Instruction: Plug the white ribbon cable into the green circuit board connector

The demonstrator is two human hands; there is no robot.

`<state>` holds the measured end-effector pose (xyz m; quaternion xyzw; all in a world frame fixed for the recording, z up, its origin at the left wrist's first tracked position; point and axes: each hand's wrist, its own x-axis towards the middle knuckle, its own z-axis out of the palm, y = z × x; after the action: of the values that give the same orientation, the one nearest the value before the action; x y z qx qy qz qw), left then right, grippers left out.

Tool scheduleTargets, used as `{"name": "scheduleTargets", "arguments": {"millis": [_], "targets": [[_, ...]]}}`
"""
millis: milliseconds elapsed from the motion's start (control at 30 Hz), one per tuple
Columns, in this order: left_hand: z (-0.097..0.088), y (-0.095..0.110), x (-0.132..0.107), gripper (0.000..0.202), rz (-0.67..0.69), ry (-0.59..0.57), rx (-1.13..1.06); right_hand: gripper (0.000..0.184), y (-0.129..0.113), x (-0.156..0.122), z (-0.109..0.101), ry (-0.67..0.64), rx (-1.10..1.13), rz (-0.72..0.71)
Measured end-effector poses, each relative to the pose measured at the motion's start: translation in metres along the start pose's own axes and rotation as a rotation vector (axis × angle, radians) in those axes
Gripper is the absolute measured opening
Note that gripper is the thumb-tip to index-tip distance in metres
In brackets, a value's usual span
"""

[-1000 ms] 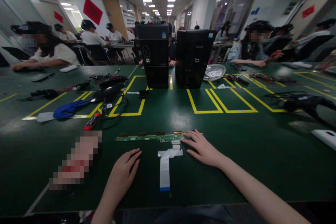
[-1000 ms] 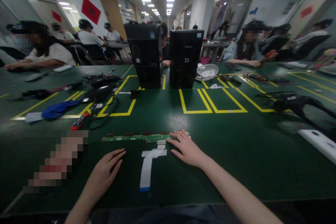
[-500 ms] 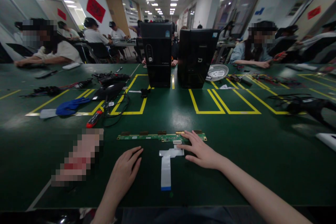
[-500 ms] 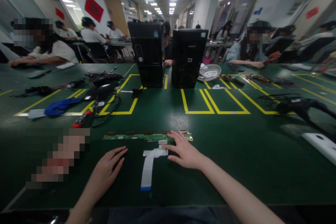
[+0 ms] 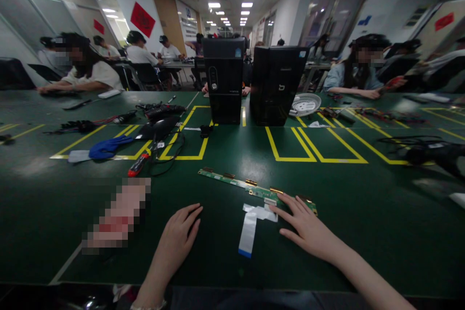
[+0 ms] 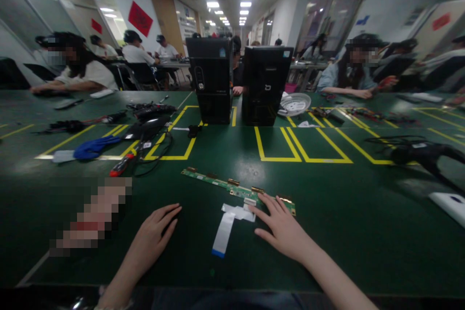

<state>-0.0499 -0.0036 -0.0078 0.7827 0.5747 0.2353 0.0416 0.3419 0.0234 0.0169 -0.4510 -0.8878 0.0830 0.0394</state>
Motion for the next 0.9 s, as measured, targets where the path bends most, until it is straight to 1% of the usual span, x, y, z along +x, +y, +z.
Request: {"name": "scheduleTargets", "arguments": {"millis": [100,267,367,500,633,733,833,900], "targets": [[0.0,-0.001,0.0,0.035,-0.005,-0.006,0.007,0.058,0.018,-0.025,0.01,0.07,-0.074,0.125],[0.001,-0.001,0.0,0.036,-0.01,-0.016,0.017,0.06,0.055,-0.065,0.029,0.209,-0.203,0.392],[0.0,-0.001,0.0,0.036,-0.017,-0.021,0.014,0.064,0.071,-0.084,0.037,0.253,-0.253,0.55],[-0.002,0.0,0.0,0.035,-0.022,-0.013,0.003,0.072,0.087,-0.101,0.043,0.283,-0.277,0.709],[-0.003,0.001,0.001,0.035,-0.022,-0.007,-0.003,0.082,0.101,-0.114,0.04,0.303,-0.235,0.879],[-0.003,0.002,0.0,0.034,-0.02,-0.001,-0.01,0.09,0.106,-0.119,0.031,0.306,-0.172,1.041],[-0.001,0.001,0.0,0.035,-0.024,-0.006,-0.006,0.094,0.11,-0.124,0.02,0.283,-0.113,1.187],[-0.001,0.0,-0.001,0.035,-0.022,-0.013,-0.002,0.095,0.12,-0.131,0.018,0.29,-0.096,1.265]]}}
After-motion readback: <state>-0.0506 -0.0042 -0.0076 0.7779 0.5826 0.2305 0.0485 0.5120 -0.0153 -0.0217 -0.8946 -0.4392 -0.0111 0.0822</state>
